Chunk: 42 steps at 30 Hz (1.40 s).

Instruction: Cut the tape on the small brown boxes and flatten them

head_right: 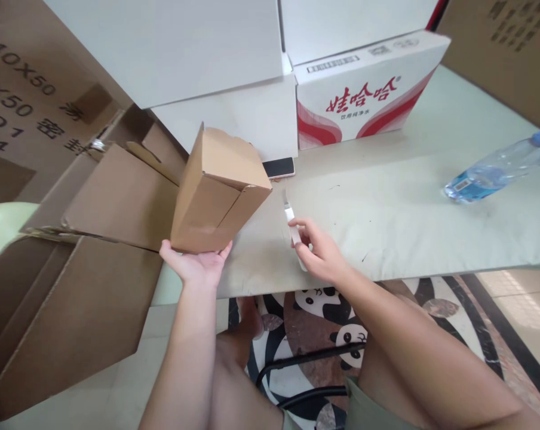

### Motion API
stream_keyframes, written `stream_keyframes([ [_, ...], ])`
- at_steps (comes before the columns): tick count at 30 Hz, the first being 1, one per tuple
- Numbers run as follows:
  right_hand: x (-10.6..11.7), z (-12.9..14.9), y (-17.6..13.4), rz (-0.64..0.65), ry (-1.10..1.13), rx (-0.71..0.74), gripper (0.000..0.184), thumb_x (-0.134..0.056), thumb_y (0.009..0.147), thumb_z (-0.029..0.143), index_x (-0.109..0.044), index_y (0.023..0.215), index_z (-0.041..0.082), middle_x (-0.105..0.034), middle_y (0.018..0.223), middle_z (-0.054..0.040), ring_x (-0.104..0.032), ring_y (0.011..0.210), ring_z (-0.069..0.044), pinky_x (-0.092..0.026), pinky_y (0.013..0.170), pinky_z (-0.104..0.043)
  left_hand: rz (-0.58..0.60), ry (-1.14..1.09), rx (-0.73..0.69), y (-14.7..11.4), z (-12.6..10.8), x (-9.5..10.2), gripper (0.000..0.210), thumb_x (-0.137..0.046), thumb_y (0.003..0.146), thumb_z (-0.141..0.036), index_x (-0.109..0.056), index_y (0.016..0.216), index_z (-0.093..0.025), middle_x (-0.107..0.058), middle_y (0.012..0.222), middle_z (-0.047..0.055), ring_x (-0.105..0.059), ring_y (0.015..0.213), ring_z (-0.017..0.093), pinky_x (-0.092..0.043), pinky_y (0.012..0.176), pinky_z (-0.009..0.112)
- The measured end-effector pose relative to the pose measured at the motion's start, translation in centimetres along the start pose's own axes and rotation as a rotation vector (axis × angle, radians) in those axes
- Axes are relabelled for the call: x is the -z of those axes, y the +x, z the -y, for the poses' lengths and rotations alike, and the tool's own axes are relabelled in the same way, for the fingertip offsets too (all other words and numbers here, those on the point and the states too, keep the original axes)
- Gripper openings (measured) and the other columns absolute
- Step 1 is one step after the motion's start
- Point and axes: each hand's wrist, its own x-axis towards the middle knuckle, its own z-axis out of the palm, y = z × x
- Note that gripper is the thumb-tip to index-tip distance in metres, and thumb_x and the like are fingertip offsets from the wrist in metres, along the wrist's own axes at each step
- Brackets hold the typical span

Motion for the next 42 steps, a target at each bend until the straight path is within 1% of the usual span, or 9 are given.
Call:
stream_keyframes([
  [2, -0.4, 0.0, -0.5, 0.03, 0.072, 0.092, 0.033, -0.042, 0.09, 0.017, -0.046, 0.122, 0.024, -0.064, 0.087, -0.001, -0.058, 0.059, -0.012, -0.05, 0.059, -0.029, 0.005, 0.005, 0.001, -0.1, 0.2, -0.1, 0.063, -0.044, 0.08, -0.068, -0.06, 0.128, -0.031, -0.056, 0.139, 0.014, -0.054, 0.13, 0.037, -0.05, 0.1, 0.058],
  [4, -0.8, 0.0, -0.7, 0.037, 0.098, 0.155, 0.034, -0.041, 0.092, 0.014, -0.045, 0.124, 0.025, -0.065, 0.091, -0.0017, -0.057, 0.057, -0.01, -0.051, 0.058, -0.028, 0.019, 0.02, 0.005, -0.3, 0.4, -0.3, 0.064, -0.044, 0.081, -0.069, -0.06, 0.129, -0.03, -0.056, 0.139, 0.014, -0.054, 0.13, 0.037, -0.051, 0.099, 0.058],
  [8, -1.1, 0.1, -0.8, -0.045, 0.099, 0.246, 0.039, -0.041, 0.092, 0.008, -0.044, 0.126, 0.026, -0.063, 0.087, 0.0007, -0.051, 0.053, -0.008, -0.046, 0.052, -0.024, 0.034, 0.036, 0.0, -0.5, 0.8, -0.5, 0.066, -0.042, 0.081, -0.071, -0.06, 0.129, -0.03, -0.057, 0.138, 0.014, -0.055, 0.129, 0.036, -0.052, 0.097, 0.058],
  [11, -1.0, 0.3, -0.7, -0.121, 0.124, 0.282, 0.039, -0.042, 0.093, 0.007, -0.044, 0.127, 0.027, -0.062, 0.086, 0.0015, -0.051, 0.054, -0.007, -0.046, 0.052, -0.023, 0.041, 0.045, -0.017, -0.5, 1.1, -0.6, 0.066, -0.043, 0.08, -0.071, -0.061, 0.128, -0.03, -0.058, 0.139, 0.014, -0.055, 0.129, 0.037, -0.053, 0.096, 0.057],
  [15, -0.9, 0.4, -0.6, -0.163, 0.114, 0.267, 0.036, -0.044, 0.093, 0.009, -0.046, 0.125, 0.026, -0.062, 0.084, 0.002, -0.053, 0.054, -0.008, -0.047, 0.052, -0.023, 0.067, 0.075, -0.029, -0.5, 1.4, -0.6, 0.065, -0.043, 0.081, -0.071, -0.062, 0.129, -0.03, -0.058, 0.139, 0.014, -0.055, 0.13, 0.037, -0.054, 0.095, 0.057],
  [21, -1.1, 0.4, -0.5, -0.149, 0.085, 0.218, 0.031, -0.046, 0.094, 0.013, -0.047, 0.123, 0.026, -0.053, 0.074, 0.0058, -0.055, 0.052, -0.008, -0.047, 0.052, -0.023, 0.067, 0.09, -0.041, -0.6, 1.5, -0.7, 0.066, -0.042, 0.082, -0.07, -0.058, 0.134, -0.031, -0.055, 0.144, 0.013, -0.055, 0.131, 0.037, -0.054, 0.096, 0.058],
  [29, -1.1, 0.6, -0.5, -0.12, 0.112, 0.186, 0.026, -0.047, 0.096, 0.017, -0.047, 0.12, 0.026, -0.048, 0.07, 0.0073, -0.054, 0.051, -0.008, -0.046, 0.051, -0.023, 0.063, 0.12, -0.057, -0.8, 1.3, -0.7, 0.066, -0.044, 0.081, -0.07, -0.057, 0.133, -0.031, -0.055, 0.143, 0.014, -0.055, 0.129, 0.037, -0.053, 0.095, 0.059],
  [36, -1.2, 0.6, -0.6, -0.108, 0.088, 0.173, 0.024, -0.048, 0.096, 0.019, -0.046, 0.119, 0.026, -0.048, 0.069, 0.0072, -0.052, 0.052, -0.009, -0.044, 0.052, -0.025, 0.063, 0.129, -0.049, -0.9, 1.2, -0.8, 0.065, -0.043, 0.082, -0.07, -0.058, 0.131, -0.031, -0.055, 0.142, 0.014, -0.055, 0.127, 0.037, -0.054, 0.094, 0.057],
  [42, -1.1, 0.6, -0.7, -0.101, 0.067, 0.165, 0.022, -0.048, 0.096, 0.02, -0.046, 0.116, 0.026, -0.05, 0.066, 0.0068, -0.049, 0.054, -0.011, -0.042, 0.054, -0.026, 0.063, 0.109, -0.031, -0.8, 1.3, -0.7, 0.062, -0.047, 0.08, -0.069, -0.059, 0.127, -0.03, -0.057, 0.139, 0.013, -0.056, 0.127, 0.037, -0.055, 0.091, 0.055],
])
